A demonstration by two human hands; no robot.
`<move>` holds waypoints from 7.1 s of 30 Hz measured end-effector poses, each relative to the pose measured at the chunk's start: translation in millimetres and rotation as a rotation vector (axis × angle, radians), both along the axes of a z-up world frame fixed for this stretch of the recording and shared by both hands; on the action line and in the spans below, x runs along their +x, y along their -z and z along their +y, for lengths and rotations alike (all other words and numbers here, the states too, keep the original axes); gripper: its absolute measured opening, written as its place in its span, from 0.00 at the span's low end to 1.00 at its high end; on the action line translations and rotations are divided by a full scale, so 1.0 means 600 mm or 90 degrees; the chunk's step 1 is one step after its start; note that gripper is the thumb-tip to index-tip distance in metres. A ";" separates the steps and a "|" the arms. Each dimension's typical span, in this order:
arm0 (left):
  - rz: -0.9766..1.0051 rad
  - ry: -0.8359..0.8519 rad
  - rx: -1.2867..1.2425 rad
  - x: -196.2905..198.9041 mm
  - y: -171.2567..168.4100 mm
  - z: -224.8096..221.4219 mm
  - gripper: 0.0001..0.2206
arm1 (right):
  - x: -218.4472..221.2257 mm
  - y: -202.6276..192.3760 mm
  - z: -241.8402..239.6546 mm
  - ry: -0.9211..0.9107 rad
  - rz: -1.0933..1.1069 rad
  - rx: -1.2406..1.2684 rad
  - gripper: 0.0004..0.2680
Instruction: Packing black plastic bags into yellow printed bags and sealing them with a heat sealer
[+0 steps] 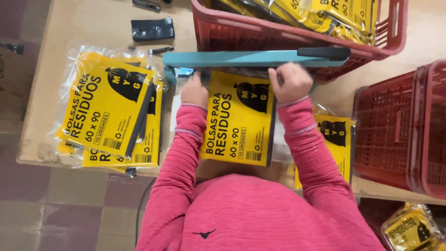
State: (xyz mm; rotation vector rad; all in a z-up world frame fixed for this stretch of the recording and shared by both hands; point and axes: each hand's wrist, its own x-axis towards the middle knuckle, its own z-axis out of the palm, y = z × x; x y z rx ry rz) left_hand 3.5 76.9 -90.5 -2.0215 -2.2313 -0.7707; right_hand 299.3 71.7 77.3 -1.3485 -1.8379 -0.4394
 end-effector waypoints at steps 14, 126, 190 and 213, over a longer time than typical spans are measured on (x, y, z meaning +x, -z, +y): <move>-0.232 -0.060 -0.203 0.003 -0.152 -0.015 0.08 | 0.017 -0.041 0.145 0.084 -0.094 -0.927 0.17; -0.039 -0.013 -0.002 0.007 0.024 -0.003 0.18 | 0.070 0.143 -0.015 0.349 0.231 -0.567 0.09; -0.121 -0.185 0.004 -0.531 -0.356 -0.064 0.18 | 0.062 0.015 0.107 -0.119 0.205 -0.630 0.05; -0.226 0.270 0.023 -0.145 -0.596 -0.359 0.10 | 0.058 -0.025 -0.269 0.215 0.315 -0.848 0.09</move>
